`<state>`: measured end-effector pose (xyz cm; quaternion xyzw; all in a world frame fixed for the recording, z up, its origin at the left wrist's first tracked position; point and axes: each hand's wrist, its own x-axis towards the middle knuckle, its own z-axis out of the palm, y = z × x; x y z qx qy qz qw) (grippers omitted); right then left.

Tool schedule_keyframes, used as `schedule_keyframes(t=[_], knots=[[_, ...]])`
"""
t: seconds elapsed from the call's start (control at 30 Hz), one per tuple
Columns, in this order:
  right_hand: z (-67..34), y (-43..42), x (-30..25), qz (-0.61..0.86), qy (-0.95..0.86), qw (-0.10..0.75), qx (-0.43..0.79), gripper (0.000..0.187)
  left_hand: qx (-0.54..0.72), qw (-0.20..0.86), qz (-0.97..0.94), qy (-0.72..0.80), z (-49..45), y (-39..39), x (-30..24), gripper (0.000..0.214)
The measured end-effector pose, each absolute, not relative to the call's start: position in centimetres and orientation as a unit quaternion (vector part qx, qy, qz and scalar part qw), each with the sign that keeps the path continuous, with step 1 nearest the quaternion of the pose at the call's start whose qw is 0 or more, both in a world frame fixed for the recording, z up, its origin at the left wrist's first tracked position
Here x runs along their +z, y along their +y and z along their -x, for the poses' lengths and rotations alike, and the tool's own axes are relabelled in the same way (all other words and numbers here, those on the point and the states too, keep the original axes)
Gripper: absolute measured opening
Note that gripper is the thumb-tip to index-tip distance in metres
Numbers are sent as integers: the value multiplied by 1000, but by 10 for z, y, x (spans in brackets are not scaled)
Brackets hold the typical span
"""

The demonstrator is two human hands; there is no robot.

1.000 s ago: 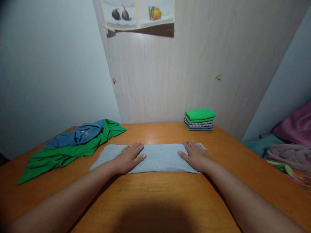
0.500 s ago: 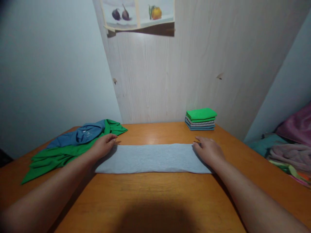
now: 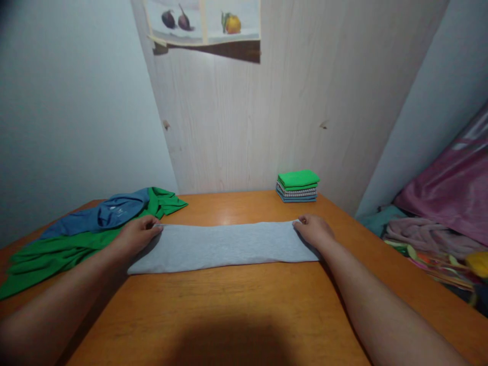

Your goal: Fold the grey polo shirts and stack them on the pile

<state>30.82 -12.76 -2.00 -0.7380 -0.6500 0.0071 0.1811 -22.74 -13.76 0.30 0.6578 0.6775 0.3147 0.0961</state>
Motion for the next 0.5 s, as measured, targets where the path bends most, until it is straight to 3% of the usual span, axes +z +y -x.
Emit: schedule_keyframes(t=[0.2,0.3,0.43,0.5], knots=[[-284,-141,-1,656,-719,216,-77,52,432,271,-619,598,201,-182,45,35],[-263,-152,7,562,-793,224,-66,60,402,355,-642,549,203,-218,67,38],[-241,-166,12,479,-860,174,-35,77,315,455,-664,503,225,-261,71,33],[-234,-171,16,460,-875,149,-28,75,289,471,-666,501,236,-278,66,34]])
